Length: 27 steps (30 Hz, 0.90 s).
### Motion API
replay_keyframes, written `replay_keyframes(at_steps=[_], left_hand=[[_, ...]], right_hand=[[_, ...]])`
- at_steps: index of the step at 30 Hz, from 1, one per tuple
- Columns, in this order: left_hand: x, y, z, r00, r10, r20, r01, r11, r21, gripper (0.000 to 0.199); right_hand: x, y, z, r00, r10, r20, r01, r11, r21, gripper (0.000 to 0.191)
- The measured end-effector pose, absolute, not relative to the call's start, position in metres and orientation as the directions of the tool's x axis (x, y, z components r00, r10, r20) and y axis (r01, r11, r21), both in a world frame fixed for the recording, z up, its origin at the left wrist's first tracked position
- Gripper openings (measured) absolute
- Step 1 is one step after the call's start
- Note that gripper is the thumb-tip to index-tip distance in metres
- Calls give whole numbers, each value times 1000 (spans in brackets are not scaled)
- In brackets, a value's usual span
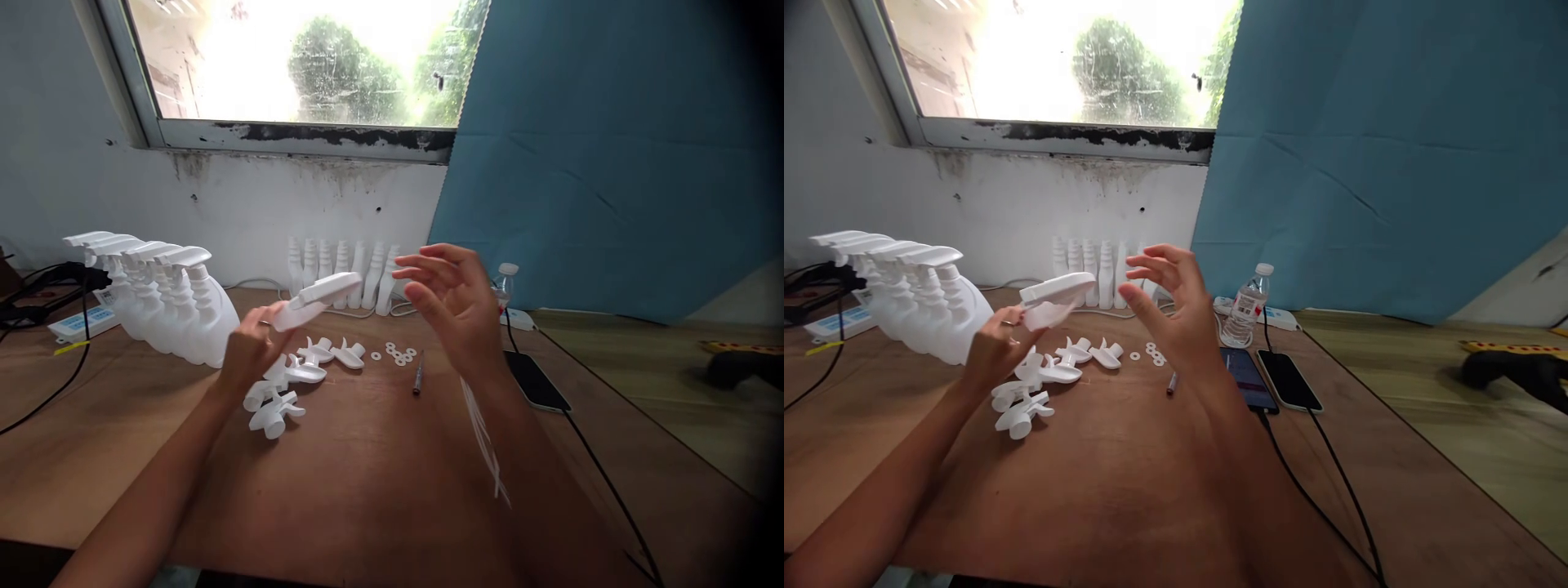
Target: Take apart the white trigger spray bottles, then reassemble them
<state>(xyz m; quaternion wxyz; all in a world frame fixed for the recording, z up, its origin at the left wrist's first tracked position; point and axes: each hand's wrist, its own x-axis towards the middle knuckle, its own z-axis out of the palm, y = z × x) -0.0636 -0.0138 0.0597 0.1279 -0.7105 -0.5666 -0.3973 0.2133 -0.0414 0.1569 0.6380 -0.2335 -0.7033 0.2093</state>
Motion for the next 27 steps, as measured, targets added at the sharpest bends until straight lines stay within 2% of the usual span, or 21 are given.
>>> replay_keyframes(at_steps=[3, 7, 13, 17, 21, 27], left_hand=[[-92, 1, 55, -70, 715, 695, 974, -102, 203, 41], [-105, 9, 47, -165, 796, 582, 979, 59, 197, 35], [-108, 13, 42, -240, 844, 480, 955, 116, 273, 33], [-111, 11, 49, -331, 863, 383, 924, 212, 319, 49], [-111, 8, 56, -427, 856, 291, 888, 335, 315, 57], [-112, 8, 57, -428, 866, 257, 889, 353, 292, 58]], right_hand=[[223, -47, 165, -27, 552, 833, 118, 829, -546, 23], [230, -57, 173, -30, 520, 854, 157, 846, -509, 14], [233, -63, 174, -43, 510, 859, 191, 848, -494, 10], [234, -62, 173, -57, 507, 860, 189, 851, -489, 9], [235, -62, 173, -62, 515, 855, 199, 846, -495, 7], [235, -61, 172, -98, 533, 841, 219, 835, -504, 7]])
